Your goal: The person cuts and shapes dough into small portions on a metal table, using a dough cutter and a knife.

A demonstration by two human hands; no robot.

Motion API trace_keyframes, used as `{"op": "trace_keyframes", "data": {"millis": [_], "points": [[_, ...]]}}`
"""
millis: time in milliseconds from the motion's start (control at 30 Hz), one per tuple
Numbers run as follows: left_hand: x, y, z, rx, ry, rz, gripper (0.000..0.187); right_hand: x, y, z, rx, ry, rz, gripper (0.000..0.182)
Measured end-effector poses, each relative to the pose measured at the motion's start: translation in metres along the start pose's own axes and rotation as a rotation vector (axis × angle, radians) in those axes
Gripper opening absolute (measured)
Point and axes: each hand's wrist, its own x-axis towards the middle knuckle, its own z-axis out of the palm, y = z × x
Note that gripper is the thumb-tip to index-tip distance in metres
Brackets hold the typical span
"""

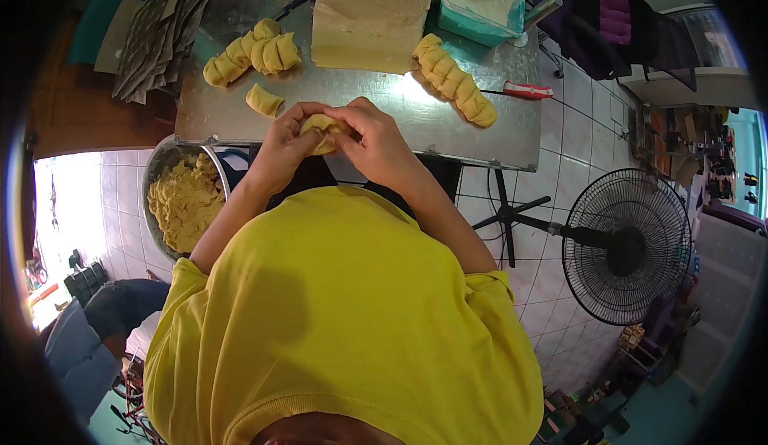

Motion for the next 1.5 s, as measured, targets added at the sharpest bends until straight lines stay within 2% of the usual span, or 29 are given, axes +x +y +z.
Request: {"op": "trace_keyframes", "data": {"millis": [100, 167, 300, 400, 467, 600, 667, 800, 867, 967, 1067, 1167, 1233, 1300, 1333, 1367, 1400, 1433, 1500], "points": [[-0.006, 0.013, 0.0, -0.15, -0.047, -0.032, 0.041, 0.0, 0.001, 0.0, -0.015, 0.085, -0.105, 0.029], [-0.007, 0.021, -0.004, -0.259, -0.136, -0.203, 0.042, 0.001, 0.002, -0.001, 0.005, 0.071, -0.126, 0.023], [-0.001, 0.007, -0.013, -0.212, -0.266, -0.269, 0.045, 0.001, 0.003, 0.002, -0.009, 0.012, -0.129, 0.025], [0.0, 0.004, -0.015, -0.233, -0.309, -0.211, 0.044, -0.002, -0.006, -0.002, 0.052, -0.055, -0.079, 0.035], [-0.001, 0.006, -0.014, -0.298, -0.257, -0.257, 0.04, -0.002, -0.012, -0.005, 0.028, -0.128, -0.076, 0.047], [-0.005, 0.013, -0.01, -0.412, -0.257, -0.336, 0.036, 0.0, -0.006, -0.008, -0.087, -0.206, -0.121, 0.053], [-0.004, 0.008, -0.013, -0.477, -0.365, -0.306, 0.035, 0.002, -0.007, -0.009, -0.071, -0.254, -0.14, 0.048], [-0.005, 0.007, -0.012, -0.426, -0.336, -0.308, 0.034, 0.003, -0.012, -0.01, -0.126, -0.229, -0.209, 0.037], [-0.006, 0.007, -0.01, -0.404, -0.262, -0.329, 0.033, 0.003, -0.008, -0.005, -0.116, -0.126, -0.263, 0.024], [-0.006, 0.004, -0.009, -0.444, -0.256, -0.305, 0.028, 0.001, -0.005, -0.003, -0.155, -0.079, -0.257, 0.016], [-0.006, 0.006, -0.009, -0.383, -0.231, -0.314, 0.024, -0.002, -0.001, 0.001, -0.054, -0.041, -0.155, 0.012], [-0.007, 0.008, -0.006, -0.301, -0.204, -0.296, 0.021, -0.001, 0.005, -0.006, -0.115, -0.014, -0.189, 0.01], [-0.013, 0.018, -0.007, -0.309, -0.268, -0.275, 0.022, -0.004, 0.033, -0.025, -0.38, 0.24, -0.248, 0.007], [-0.008, 0.02, -0.01, -0.329, -0.32, -0.242, 0.022, -0.024, 0.047, -0.058, -0.375, 0.492, -0.014, 0.008], [-0.004, 0.015, -0.011, -0.405, -0.222, -0.208, 0.022, -0.037, 0.053, -0.073, -0.36, 0.57, 0.062, 0.011], [-0.004, 0.011, -0.012, -0.476, -0.124, -0.184, 0.023, -0.05, 0.057, -0.084, -0.365, 0.57, 0.07, 0.011], [-0.001, 0.011, -0.017, -0.521, -0.15, -0.228, 0.031, -0.061, 0.057, -0.093, -0.384, 0.613, 0.099, 0.013], [0.002, 0.01, -0.014, -0.518, -0.162, -0.231, 0.031, -0.068, 0.058, -0.098, -0.403, 0.66, 0.127, 0.014], [0.008, 0.002, -0.005, -0.516, -0.145, -0.234, 0.037, -0.077, 0.062, -0.097, -0.415, 0.65, 0.12, 0.017]]}}
